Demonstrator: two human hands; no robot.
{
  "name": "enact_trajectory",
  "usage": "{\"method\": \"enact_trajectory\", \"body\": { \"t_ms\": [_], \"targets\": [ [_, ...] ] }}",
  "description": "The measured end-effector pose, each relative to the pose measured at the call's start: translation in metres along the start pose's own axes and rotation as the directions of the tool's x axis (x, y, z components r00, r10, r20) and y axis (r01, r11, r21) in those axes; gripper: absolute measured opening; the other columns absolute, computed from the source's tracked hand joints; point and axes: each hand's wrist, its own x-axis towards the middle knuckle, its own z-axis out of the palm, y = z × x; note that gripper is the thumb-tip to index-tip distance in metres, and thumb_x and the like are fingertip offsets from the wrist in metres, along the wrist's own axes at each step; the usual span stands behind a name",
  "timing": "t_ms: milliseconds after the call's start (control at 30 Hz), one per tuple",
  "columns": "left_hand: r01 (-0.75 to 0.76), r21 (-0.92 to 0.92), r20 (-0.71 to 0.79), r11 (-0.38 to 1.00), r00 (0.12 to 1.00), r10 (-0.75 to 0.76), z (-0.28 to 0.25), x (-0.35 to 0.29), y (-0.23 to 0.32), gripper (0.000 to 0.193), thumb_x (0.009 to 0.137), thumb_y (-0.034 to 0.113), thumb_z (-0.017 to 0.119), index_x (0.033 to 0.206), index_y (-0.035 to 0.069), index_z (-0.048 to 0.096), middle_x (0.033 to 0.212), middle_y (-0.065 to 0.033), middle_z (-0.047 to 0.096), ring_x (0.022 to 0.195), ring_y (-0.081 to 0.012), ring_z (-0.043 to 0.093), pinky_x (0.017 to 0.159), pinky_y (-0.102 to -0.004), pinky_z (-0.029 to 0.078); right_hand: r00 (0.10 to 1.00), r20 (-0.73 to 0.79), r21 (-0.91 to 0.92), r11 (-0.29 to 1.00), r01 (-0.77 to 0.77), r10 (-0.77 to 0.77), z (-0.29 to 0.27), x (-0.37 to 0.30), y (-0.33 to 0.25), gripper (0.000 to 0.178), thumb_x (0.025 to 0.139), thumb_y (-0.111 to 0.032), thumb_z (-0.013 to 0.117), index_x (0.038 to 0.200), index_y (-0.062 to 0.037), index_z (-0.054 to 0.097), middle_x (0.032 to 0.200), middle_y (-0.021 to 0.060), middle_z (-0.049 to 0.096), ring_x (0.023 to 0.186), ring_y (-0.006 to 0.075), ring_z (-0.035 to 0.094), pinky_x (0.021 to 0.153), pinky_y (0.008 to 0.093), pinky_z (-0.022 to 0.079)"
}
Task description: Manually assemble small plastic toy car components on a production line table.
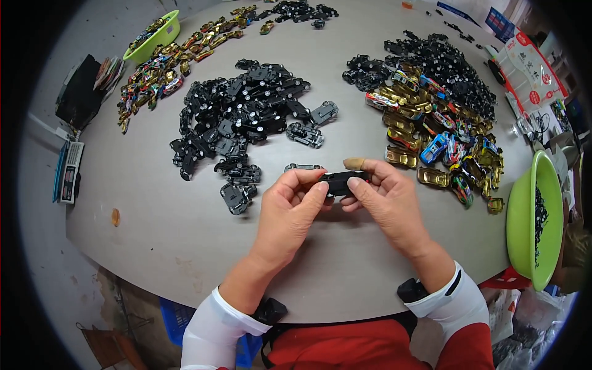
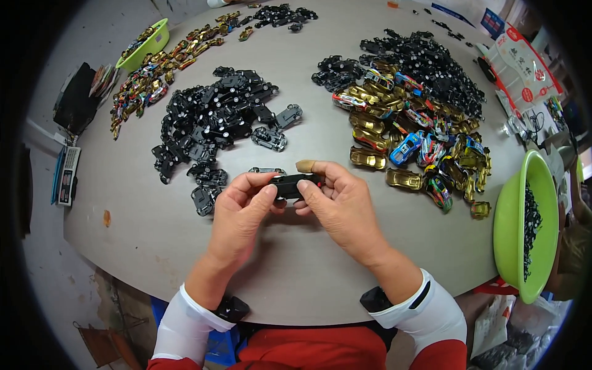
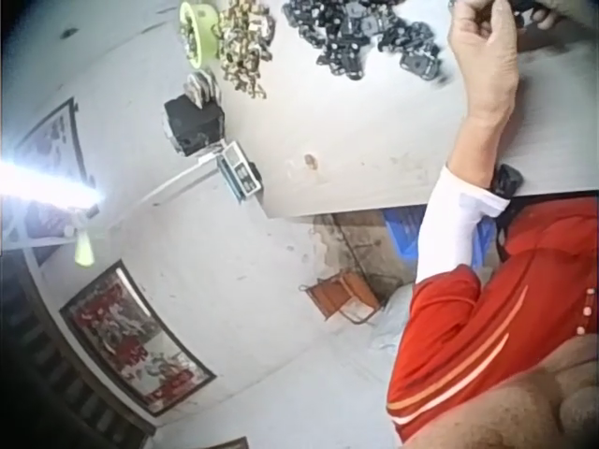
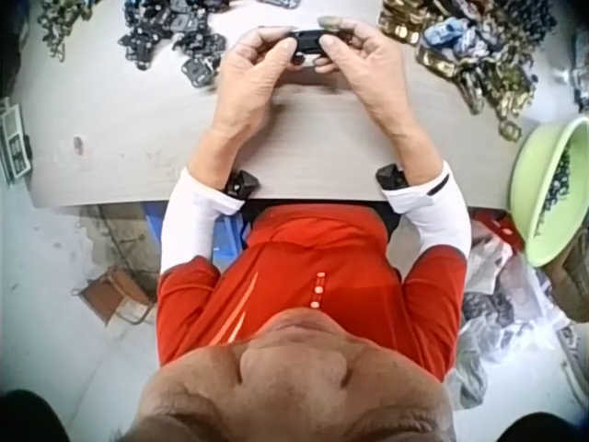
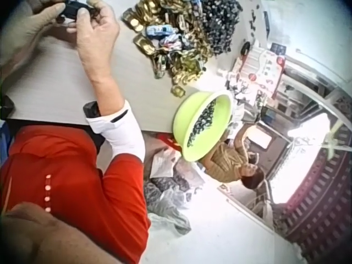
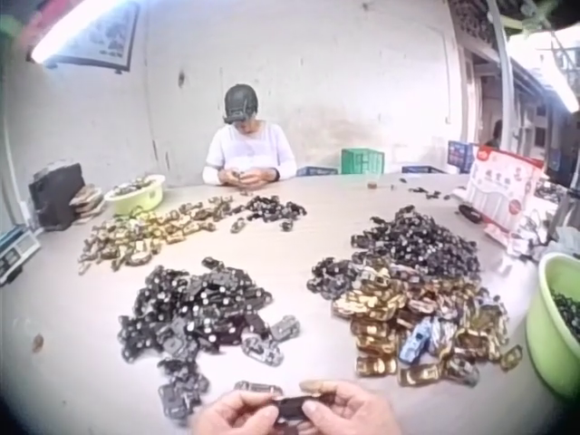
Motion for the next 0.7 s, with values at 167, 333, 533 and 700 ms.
{"method": "enact_trajectory", "body": {
  "t_ms": [167, 333, 533, 700],
  "targets": [
    [0.075, -0.168, 0.011, 0.983, 0.997, -0.074, 0.0007, 0.0025, 0.0019, 0.027, 0.094, 0.012, 0.059, 0.117, -0.004, 0.056, 0.103, -0.0084, 0.065, 0.083, -0.0120, 0.062, 0.078, -0.0256, 0.053, 1.000, -0.020, 0.085, 0.996, 0.003, -0.001, -0.0016, 0.0027, 0.0014, 0.033, 0.092, -0.006, 0.060, 0.120, 0.0083, 0.050, 0.095, 0.0118, 0.063, 0.072, 0.0114, 0.064, 0.063, 0.0212, 0.055],
    [0.147, -0.304, 0.074, 0.941, 0.989, -0.130, -0.0004, 0.0025, 0.0060, 0.026, 0.093, 0.009, 0.058, 0.116, -0.004, 0.056, 0.102, -0.0090, 0.065, 0.086, -0.0139, 0.063, 0.080, -0.0270, 0.052, 1.000, -0.027, 0.057, 0.998, -0.004, 0.006, -0.0051, 0.0033, -0.0023, 0.033, 0.092, -0.006, 0.061, 0.119, 0.0080, 0.049, 0.093, 0.0122, 0.063, 0.072, 0.0119, 0.065, 0.063, 0.0214, 0.055],
    [0.124, -0.194, 0.038, 0.973, 0.992, -0.119, -0.0012, 0.0019, 0.0030, 0.027, 0.091, 0.008, 0.060, 0.115, -0.004, 0.058, 0.104, -0.0099, 0.065, 0.089, -0.0158, 0.064, 0.081, -0.0289, 0.054, 0.999, -0.016, 0.013, 0.999, 0.034, -0.034, -0.0038, 0.0019, -0.0019, 0.031, 0.091, -0.005, 0.061, 0.117, 0.0077, 0.051, 0.093, 0.0115, 0.063, 0.072, 0.0109, 0.064, 0.062, 0.0209, 0.055],
    [0.135, -0.179, 0.025, 0.975, 0.991, -0.133, -0.0014, 0.0018, 0.0051, 0.026, 0.090, 0.005, 0.060, 0.115, -0.004, 0.059, 0.101, -0.0098, 0.066, 0.086, -0.0160, 0.065, 0.079, -0.0284, 0.054, 0.999, -0.010, -0.020, 0.999, 0.038, -0.038, -0.0043, 0.0019, -0.0022, 0.030, 0.090, -0.003, 0.061, 0.117, 0.0077, 0.051, 0.093, 0.0109, 0.063, 0.072, 0.0103, 0.064, 0.062, 0.0205, 0.055]
  ]
}}
